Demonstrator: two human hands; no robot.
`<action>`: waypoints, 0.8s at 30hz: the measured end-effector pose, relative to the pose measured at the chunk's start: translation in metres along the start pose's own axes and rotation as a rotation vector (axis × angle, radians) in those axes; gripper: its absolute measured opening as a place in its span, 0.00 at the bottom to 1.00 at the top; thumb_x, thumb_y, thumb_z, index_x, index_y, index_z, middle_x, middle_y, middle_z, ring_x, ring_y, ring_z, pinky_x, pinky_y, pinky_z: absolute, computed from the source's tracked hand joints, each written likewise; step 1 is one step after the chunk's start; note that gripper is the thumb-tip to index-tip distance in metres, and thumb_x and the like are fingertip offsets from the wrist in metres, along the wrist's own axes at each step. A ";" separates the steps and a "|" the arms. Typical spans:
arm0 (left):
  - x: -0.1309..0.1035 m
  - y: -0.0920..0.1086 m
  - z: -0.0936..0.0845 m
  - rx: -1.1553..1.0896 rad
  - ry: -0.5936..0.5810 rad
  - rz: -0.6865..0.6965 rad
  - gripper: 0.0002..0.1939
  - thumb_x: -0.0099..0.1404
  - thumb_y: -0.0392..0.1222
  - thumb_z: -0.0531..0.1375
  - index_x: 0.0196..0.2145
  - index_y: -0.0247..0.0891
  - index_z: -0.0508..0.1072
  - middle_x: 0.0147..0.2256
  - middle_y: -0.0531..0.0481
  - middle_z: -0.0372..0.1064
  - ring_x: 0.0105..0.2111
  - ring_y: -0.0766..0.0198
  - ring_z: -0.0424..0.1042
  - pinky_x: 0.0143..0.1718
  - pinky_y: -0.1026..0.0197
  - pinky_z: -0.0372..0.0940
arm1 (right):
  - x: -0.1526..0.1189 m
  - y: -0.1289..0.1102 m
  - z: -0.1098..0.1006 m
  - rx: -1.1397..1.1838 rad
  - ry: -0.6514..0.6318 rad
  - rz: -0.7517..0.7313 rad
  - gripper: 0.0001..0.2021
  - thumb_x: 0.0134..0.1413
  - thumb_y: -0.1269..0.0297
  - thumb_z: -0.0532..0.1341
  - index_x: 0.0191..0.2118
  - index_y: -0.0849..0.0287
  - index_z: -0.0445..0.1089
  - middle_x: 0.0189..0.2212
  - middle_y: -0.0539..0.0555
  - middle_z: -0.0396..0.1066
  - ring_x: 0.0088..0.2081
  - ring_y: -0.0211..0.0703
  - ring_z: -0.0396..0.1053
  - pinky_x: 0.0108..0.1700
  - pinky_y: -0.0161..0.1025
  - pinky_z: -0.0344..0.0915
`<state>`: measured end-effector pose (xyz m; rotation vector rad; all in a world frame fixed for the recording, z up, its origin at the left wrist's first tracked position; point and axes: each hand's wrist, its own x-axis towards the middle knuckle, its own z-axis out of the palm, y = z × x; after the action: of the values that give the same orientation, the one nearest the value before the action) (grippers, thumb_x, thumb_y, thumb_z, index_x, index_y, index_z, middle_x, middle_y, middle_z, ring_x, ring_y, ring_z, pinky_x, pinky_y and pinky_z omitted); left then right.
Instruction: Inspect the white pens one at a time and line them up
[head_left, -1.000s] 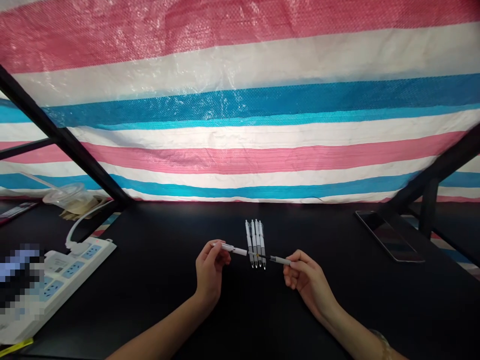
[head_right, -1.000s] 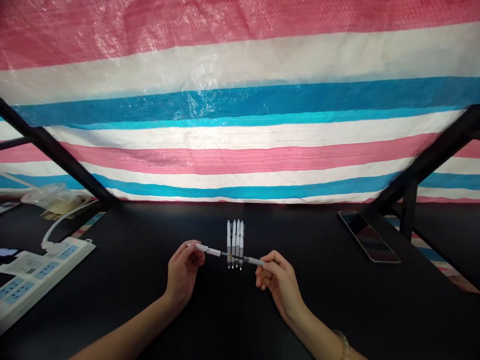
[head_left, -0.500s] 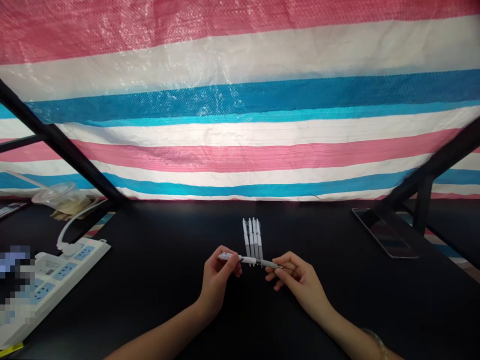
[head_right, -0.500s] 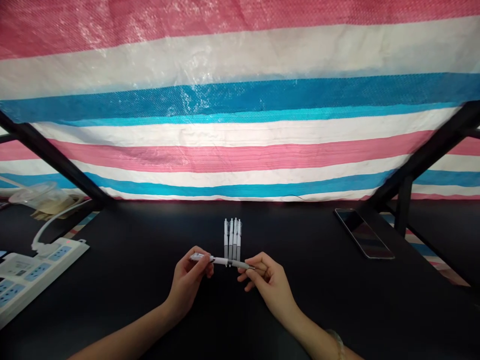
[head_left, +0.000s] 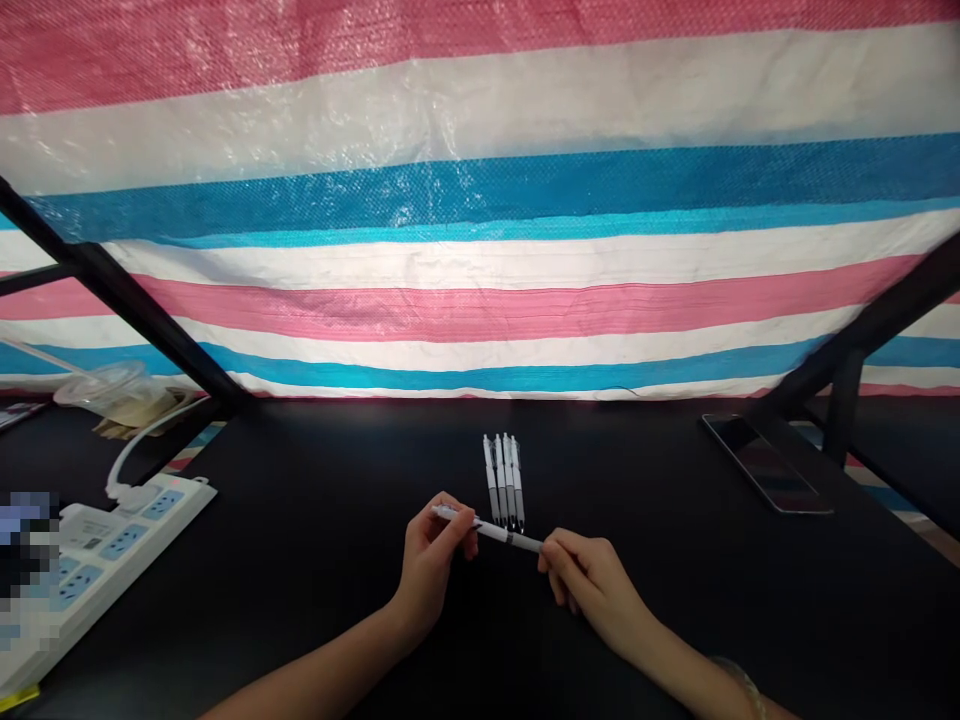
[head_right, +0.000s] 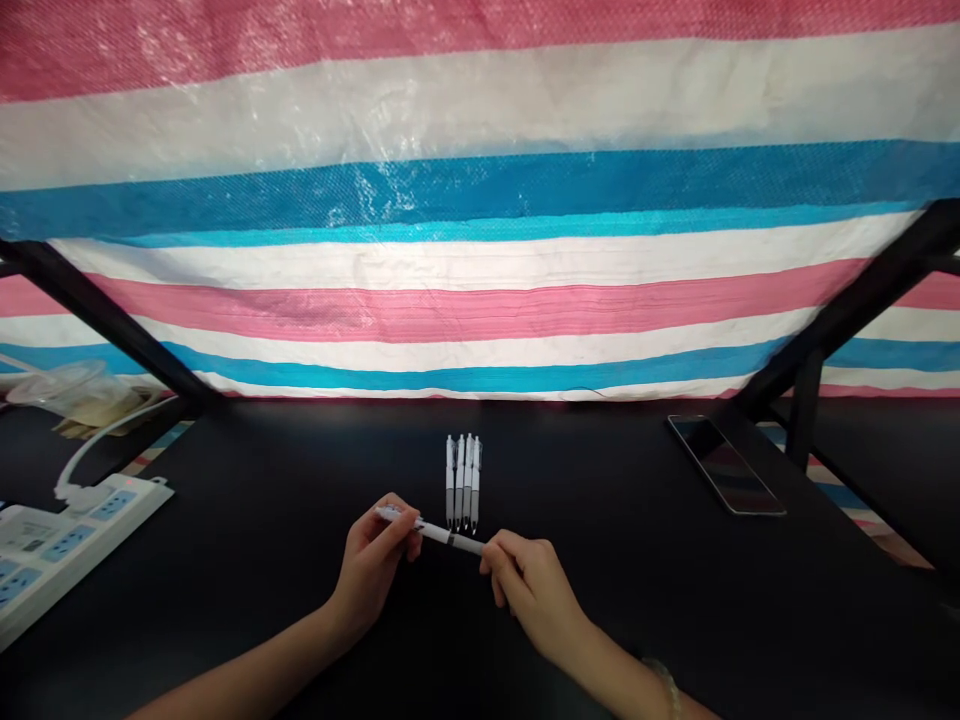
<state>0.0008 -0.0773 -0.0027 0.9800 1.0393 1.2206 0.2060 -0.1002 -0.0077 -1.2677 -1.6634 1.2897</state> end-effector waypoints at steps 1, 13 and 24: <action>0.000 0.000 0.000 -0.009 0.012 0.004 0.11 0.61 0.44 0.62 0.25 0.36 0.68 0.20 0.55 0.63 0.21 0.69 0.62 0.25 0.65 0.57 | 0.001 -0.001 0.000 0.019 0.003 -0.004 0.15 0.62 0.53 0.52 0.33 0.59 0.67 0.20 0.48 0.67 0.19 0.33 0.62 0.23 0.31 0.57; -0.002 -0.001 0.001 -0.010 -0.009 -0.021 0.12 0.60 0.44 0.63 0.25 0.36 0.68 0.19 0.56 0.63 0.20 0.70 0.61 0.25 0.66 0.56 | -0.001 0.004 0.000 -0.102 0.008 -0.056 0.20 0.64 0.54 0.49 0.26 0.58 0.65 0.14 0.46 0.58 0.18 0.33 0.58 0.23 0.32 0.53; -0.004 -0.001 0.000 0.005 -0.002 -0.007 0.11 0.62 0.44 0.62 0.26 0.36 0.68 0.20 0.56 0.62 0.21 0.69 0.62 0.26 0.65 0.57 | 0.000 0.001 0.003 0.008 0.003 -0.037 0.15 0.62 0.54 0.52 0.29 0.58 0.63 0.21 0.48 0.67 0.20 0.34 0.66 0.23 0.31 0.59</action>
<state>0.0007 -0.0812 -0.0034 0.9804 1.0434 1.2115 0.2032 -0.1011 -0.0097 -1.2283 -1.6707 1.2711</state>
